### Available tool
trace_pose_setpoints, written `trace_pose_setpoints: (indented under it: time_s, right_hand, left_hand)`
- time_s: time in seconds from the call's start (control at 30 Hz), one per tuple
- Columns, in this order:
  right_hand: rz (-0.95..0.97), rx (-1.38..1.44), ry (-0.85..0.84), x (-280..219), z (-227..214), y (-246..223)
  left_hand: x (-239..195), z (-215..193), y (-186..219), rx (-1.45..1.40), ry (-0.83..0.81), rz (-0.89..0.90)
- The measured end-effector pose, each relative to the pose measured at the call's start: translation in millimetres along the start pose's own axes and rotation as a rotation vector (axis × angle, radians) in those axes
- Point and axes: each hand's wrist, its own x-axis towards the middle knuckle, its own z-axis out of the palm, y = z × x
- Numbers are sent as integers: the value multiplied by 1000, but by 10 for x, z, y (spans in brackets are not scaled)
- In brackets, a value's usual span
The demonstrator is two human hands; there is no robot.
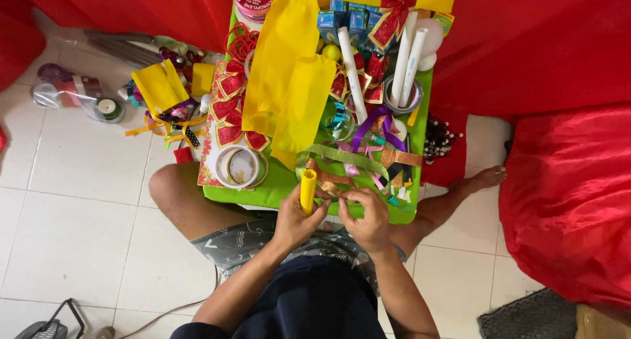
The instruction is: The person sits on the floor and wraps a yellow cylindrical object with a green ribbon. They use scissors to cut a piece of white tape and secure the ribbon to the cylinder. The person continues to wrap the ribbon around the cylinder and secures it with tape.
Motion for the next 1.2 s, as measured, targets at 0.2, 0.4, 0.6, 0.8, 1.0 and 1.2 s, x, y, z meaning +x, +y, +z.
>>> trace_pose_setpoints:
  time_s: [0.2, 0.4, 0.6, 0.8, 1.0, 1.2]
  right_hand:
    - [283, 97, 29, -181, -70, 151]
    - [487, 108, 95, -186, -324, 325]
    - [480, -279, 180, -464, -838, 794]
    - [285, -749, 33, -914, -1036, 1145]
    - [165, -892, -53, -1091, -850, 1202]
    - [180, -881, -178, -1005, -897, 1091]
  left_hand:
    - [27, -6, -153, 19, -10, -21]
    - [54, -45, -310, 35, -15, -52]
    - [102, -97, -445, -20, 9, -88]
    - [119, -121, -535, -24, 9, -92]
    - [128, -107, -516, -9, 18, -77]
    - [146, -150, -437, -30, 41, -90]
